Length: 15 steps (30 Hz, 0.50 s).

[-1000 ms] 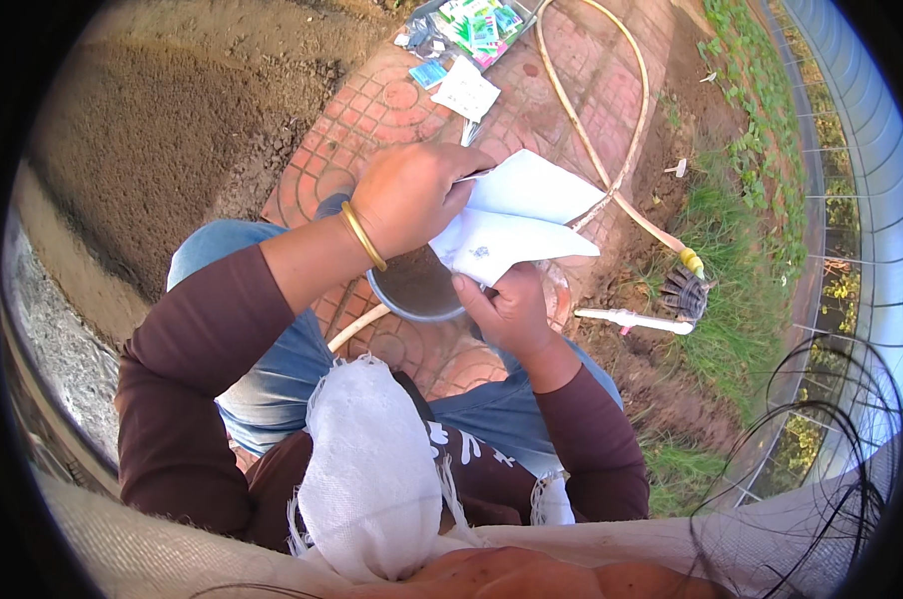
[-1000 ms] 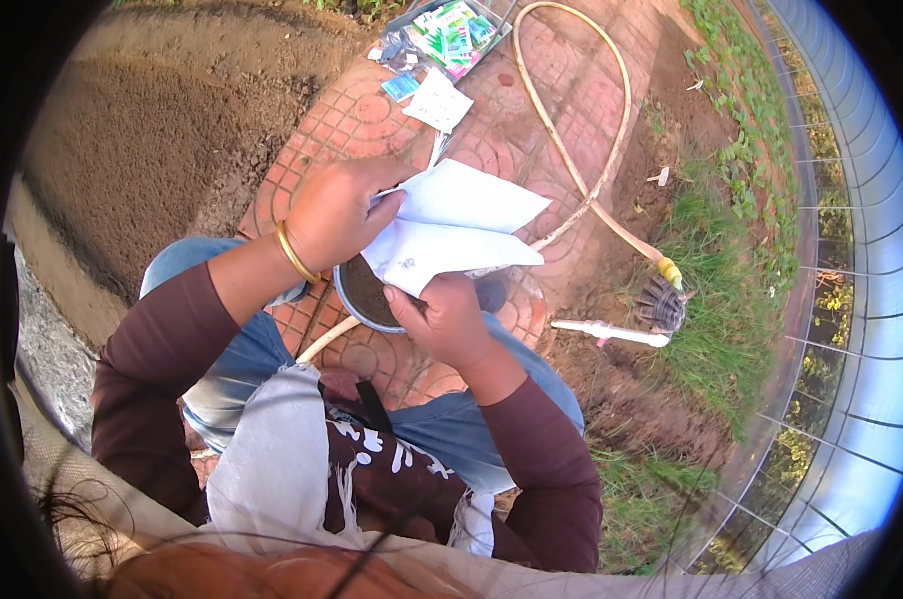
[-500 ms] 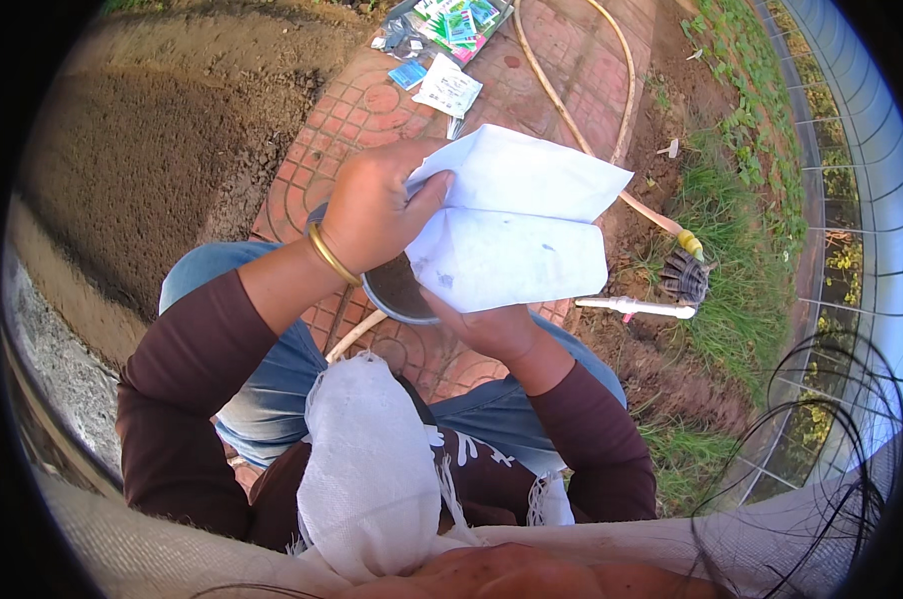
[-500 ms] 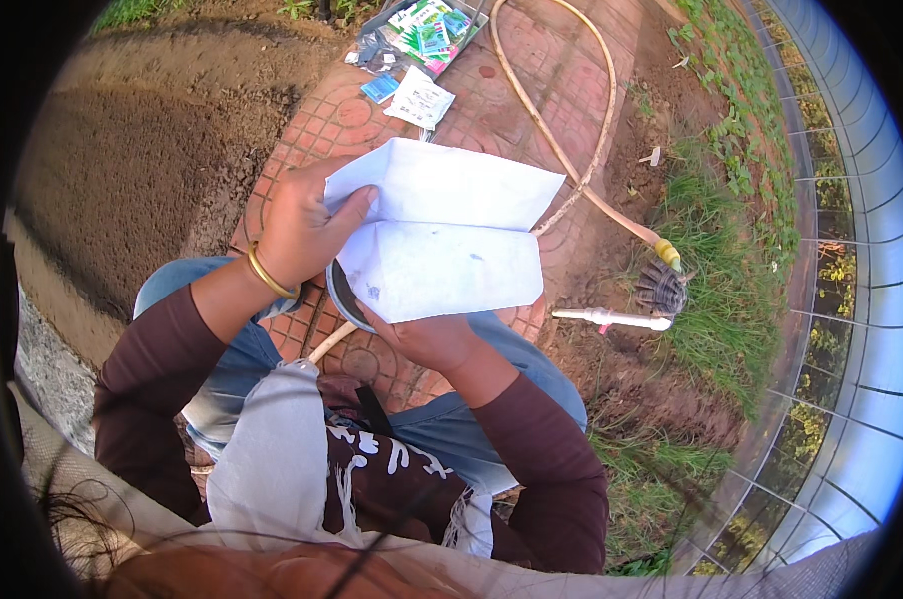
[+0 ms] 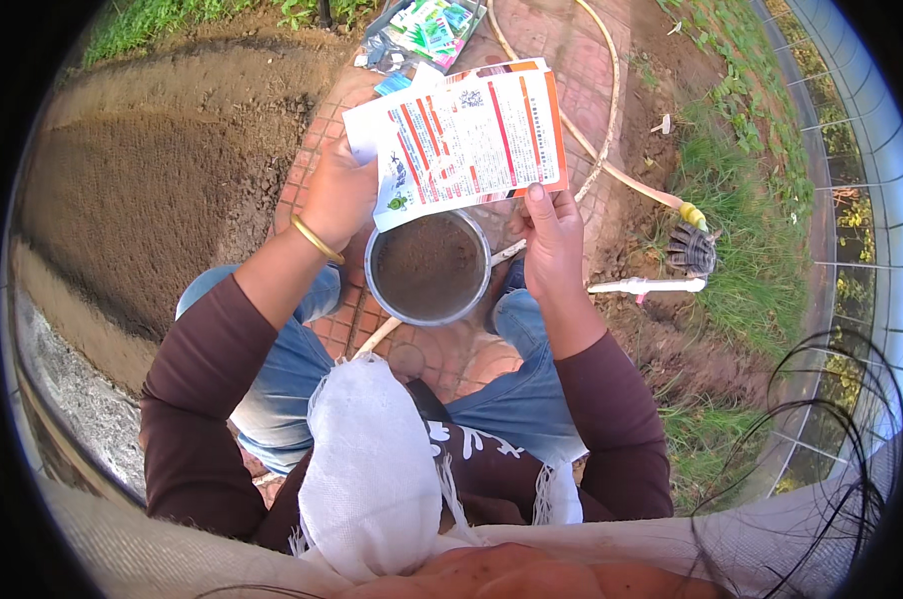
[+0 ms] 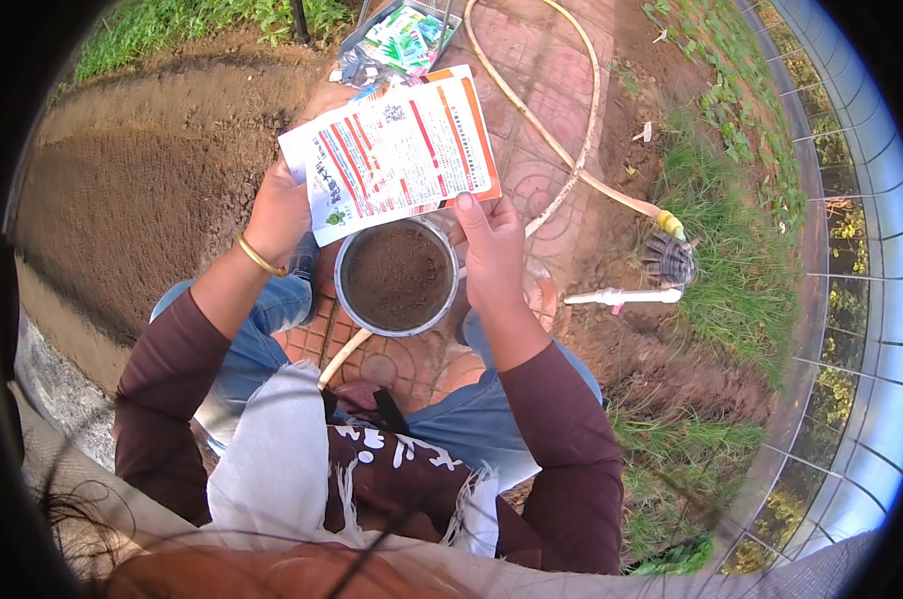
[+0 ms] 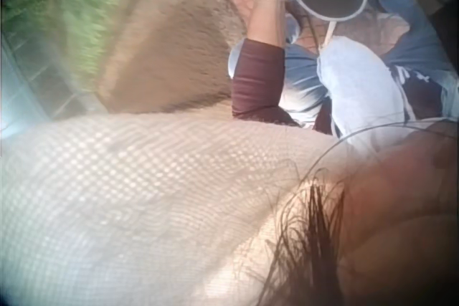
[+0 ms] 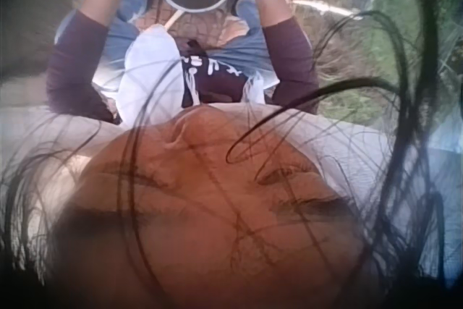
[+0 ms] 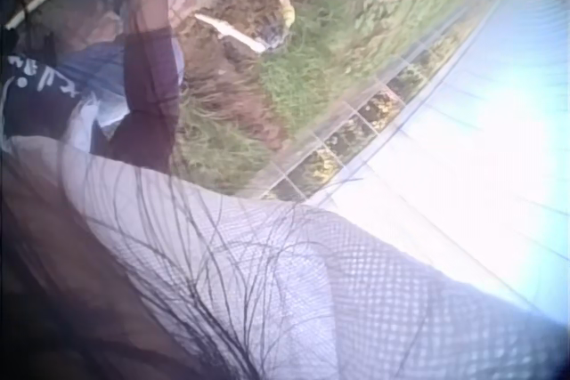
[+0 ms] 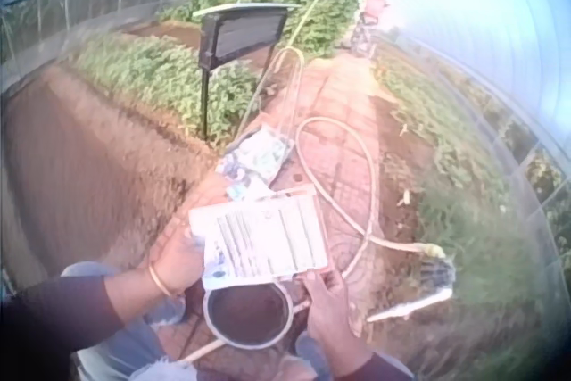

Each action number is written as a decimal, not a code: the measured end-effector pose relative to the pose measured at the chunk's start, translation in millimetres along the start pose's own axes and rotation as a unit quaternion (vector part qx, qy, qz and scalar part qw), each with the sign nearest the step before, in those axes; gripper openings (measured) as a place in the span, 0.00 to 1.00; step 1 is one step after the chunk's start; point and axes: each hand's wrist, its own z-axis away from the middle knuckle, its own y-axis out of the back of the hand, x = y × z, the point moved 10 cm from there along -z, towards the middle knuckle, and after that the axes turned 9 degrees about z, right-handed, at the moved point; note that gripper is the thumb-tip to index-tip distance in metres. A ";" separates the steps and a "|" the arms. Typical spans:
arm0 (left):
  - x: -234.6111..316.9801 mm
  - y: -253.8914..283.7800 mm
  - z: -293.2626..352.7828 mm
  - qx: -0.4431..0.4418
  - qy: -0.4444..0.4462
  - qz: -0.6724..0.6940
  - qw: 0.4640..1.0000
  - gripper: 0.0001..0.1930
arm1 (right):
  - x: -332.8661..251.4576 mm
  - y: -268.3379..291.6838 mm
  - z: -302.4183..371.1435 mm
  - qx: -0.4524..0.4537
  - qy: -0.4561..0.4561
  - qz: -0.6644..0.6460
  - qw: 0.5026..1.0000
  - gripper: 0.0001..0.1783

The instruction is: The person mixes soil in a metal bowl with their hand, then opens a seed packet and pours the seeds into the bowl. They continue to mix the seeds into the soil by hand.

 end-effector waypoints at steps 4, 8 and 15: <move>-8.9 -1.9 4.5 0.002 0.003 0.014 1.000 0.11 | -6.3 -48.8 14.9 -0.115 -0.047 -0.109 0.986 0.27; -5.1 -19.4 9.0 -0.042 -0.024 -0.034 0.998 0.12 | 1.8 -50.8 19.0 -0.117 -0.055 -0.061 0.990 0.22; -2.8 -22.5 10.6 -0.018 0.068 0.035 0.997 0.23 | -27.8 -30.8 13.9 -0.030 0.133 0.098 0.986 0.15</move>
